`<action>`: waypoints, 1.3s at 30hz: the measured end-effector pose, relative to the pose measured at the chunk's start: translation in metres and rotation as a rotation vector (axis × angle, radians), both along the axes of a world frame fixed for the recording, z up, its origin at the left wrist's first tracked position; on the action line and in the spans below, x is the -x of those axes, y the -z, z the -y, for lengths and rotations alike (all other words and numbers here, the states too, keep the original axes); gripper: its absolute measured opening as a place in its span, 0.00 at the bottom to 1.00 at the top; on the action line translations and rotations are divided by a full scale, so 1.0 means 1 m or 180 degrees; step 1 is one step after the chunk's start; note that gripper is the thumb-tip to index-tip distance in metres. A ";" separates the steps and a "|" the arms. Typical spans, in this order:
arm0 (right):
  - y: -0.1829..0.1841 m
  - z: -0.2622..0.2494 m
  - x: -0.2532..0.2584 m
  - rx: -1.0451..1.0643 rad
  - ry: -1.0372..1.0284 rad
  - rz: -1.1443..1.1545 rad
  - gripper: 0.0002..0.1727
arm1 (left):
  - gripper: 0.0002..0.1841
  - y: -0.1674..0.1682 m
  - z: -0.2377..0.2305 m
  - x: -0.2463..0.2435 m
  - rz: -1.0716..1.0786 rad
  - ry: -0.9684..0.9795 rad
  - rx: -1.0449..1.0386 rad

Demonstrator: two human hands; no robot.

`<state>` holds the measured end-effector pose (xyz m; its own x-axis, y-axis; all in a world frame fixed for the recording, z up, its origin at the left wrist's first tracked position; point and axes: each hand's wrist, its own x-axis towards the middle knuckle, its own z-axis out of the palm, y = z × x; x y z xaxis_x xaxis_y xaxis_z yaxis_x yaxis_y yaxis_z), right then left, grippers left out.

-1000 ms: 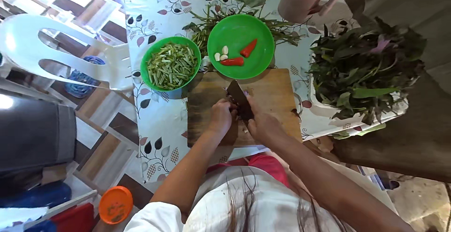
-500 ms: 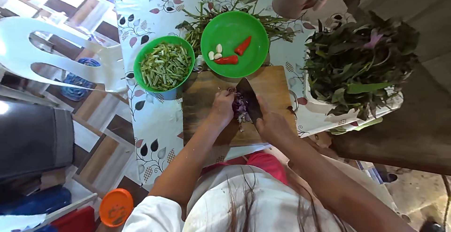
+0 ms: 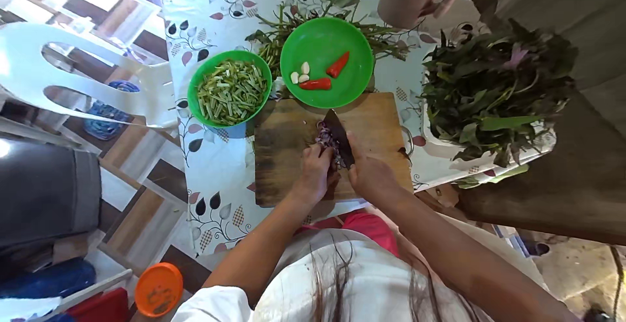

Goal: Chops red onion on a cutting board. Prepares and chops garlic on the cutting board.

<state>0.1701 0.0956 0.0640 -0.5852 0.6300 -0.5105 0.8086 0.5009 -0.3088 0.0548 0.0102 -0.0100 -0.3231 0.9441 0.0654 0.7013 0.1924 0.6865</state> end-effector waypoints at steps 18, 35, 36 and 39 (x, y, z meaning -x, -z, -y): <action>-0.009 -0.016 0.003 0.0166 0.0104 -0.0306 0.44 | 0.22 -0.019 -0.041 0.050 0.0264 0.0115 0.0522; 0.003 -0.015 -0.031 0.0043 0.0362 -0.0674 0.43 | 0.43 0.002 -0.016 -0.005 -0.0591 0.0112 -0.0145; 0.002 -0.012 -0.028 0.0044 0.0340 -0.0622 0.43 | 0.41 0.007 -0.018 -0.007 -0.0685 0.0061 -0.0266; 0.005 -0.006 -0.017 0.0094 0.0262 -0.0236 0.44 | 0.32 0.008 -0.022 -0.005 -0.0802 -0.0054 -0.0337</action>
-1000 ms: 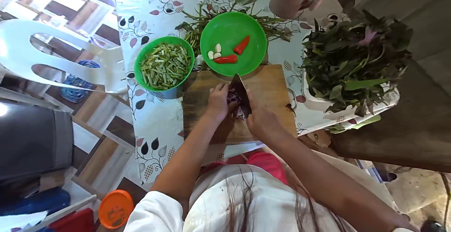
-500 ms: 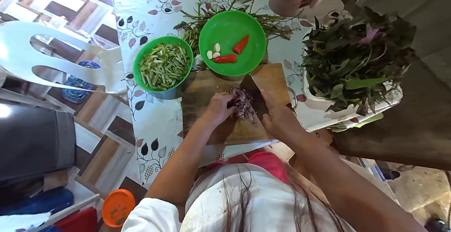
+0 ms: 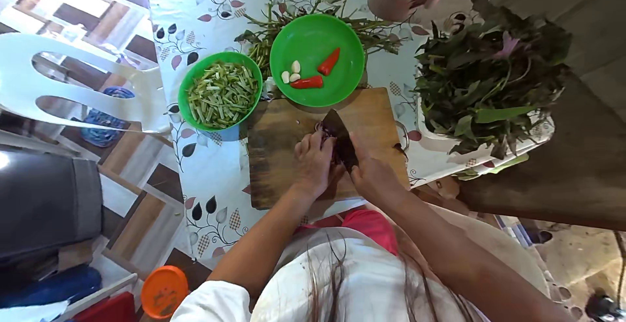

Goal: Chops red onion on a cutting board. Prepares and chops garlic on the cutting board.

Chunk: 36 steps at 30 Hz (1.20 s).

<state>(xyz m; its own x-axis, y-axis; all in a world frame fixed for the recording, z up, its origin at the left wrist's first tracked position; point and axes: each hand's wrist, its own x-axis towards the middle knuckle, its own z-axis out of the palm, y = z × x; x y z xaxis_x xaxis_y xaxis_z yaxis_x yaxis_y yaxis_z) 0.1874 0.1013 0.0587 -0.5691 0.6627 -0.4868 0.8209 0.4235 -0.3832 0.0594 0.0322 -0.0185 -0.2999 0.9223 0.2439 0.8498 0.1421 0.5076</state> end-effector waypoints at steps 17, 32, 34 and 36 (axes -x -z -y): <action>-0.002 0.005 0.010 -0.0103 0.0102 0.0357 0.46 | 0.23 -0.014 -0.040 0.037 0.0901 -0.0092 0.0616; -0.003 0.002 0.031 0.0040 -0.0210 0.0320 0.46 | 0.30 -0.025 -0.007 0.043 0.1518 -0.0163 0.0434; -0.001 0.002 0.032 0.0002 -0.0257 0.0370 0.46 | 0.29 -0.019 -0.004 0.040 0.1505 -0.0236 0.0156; -0.004 -0.002 0.030 -0.0017 -0.0203 0.0169 0.45 | 0.28 -0.015 -0.003 0.039 0.1469 -0.0320 -0.0089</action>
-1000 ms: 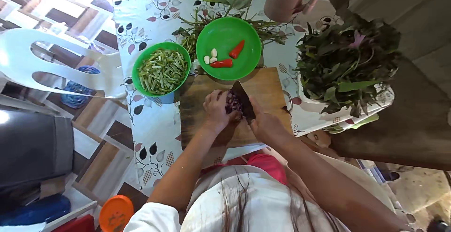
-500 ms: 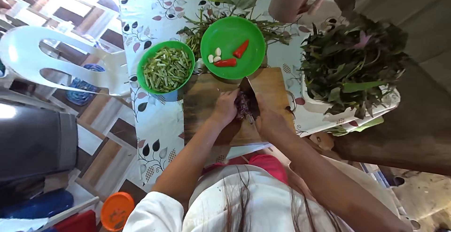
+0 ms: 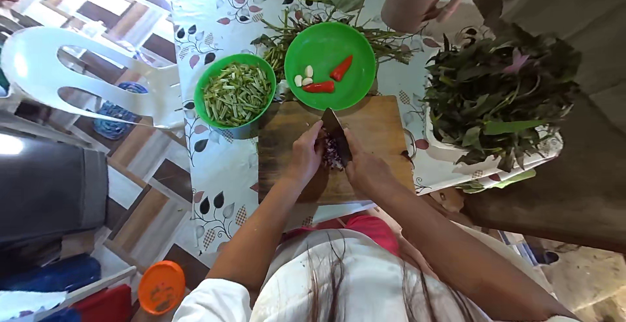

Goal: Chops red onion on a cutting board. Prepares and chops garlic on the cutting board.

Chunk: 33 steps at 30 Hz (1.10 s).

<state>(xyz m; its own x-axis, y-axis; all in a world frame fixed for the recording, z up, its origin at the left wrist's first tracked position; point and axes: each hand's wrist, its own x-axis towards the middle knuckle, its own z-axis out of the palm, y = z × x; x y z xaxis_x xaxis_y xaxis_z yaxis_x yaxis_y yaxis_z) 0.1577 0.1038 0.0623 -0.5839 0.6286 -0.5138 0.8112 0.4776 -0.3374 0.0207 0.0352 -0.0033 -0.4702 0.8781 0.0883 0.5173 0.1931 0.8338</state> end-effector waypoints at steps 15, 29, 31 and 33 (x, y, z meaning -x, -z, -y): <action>0.001 0.002 -0.003 0.0186 0.0007 -0.0416 0.45 | 0.16 0.005 0.018 -0.008 -0.0276 -0.0367 -0.0301; 0.006 0.019 -0.019 0.0260 0.0623 -0.1670 0.45 | 0.18 0.009 -0.025 -0.019 -0.0962 -0.0557 -0.1025; 0.006 0.019 -0.017 0.0246 0.0705 -0.1714 0.45 | 0.17 0.009 -0.023 -0.026 -0.1049 -0.0620 -0.1082; 0.010 0.017 -0.018 0.0323 0.0848 -0.1809 0.45 | 0.14 0.005 -0.015 -0.030 -0.1007 -0.0537 -0.1071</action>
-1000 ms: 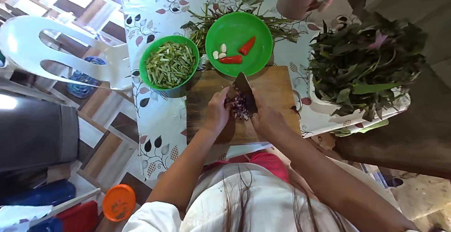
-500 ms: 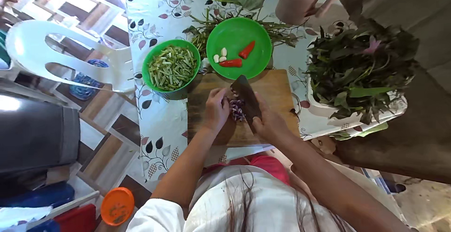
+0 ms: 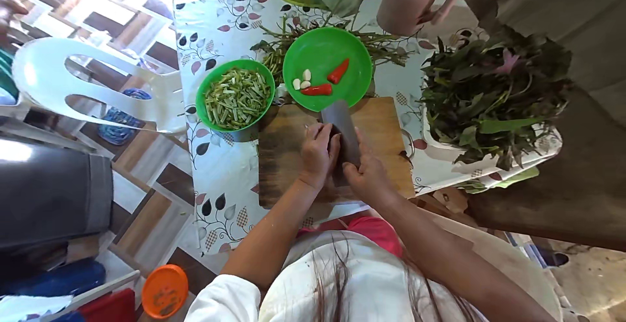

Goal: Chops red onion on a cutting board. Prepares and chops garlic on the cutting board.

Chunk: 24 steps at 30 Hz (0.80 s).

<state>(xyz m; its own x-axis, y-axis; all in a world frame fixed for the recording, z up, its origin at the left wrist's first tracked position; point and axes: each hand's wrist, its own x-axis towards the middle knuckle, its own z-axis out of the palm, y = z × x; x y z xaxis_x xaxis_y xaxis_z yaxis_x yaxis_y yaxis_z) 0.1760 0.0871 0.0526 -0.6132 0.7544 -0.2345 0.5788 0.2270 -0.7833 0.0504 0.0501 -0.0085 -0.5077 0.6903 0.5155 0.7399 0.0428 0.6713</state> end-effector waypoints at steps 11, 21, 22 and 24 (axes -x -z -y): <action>0.004 -0.021 -0.030 0.1002 0.0557 -0.1177 0.43 | 0.16 -0.021 0.008 0.027 0.2621 0.0168 0.0189; 0.012 -0.011 -0.021 0.1495 0.0438 -0.1538 0.43 | 0.14 -0.061 -0.022 0.022 0.5196 0.0082 -0.0544; 0.012 -0.011 -0.019 0.1410 0.0445 -0.1559 0.43 | 0.14 -0.060 -0.022 0.021 0.5275 0.0081 -0.0575; 0.014 -0.011 -0.014 0.1200 0.0409 -0.1586 0.44 | 0.15 -0.057 -0.019 0.017 0.5303 0.0159 -0.0598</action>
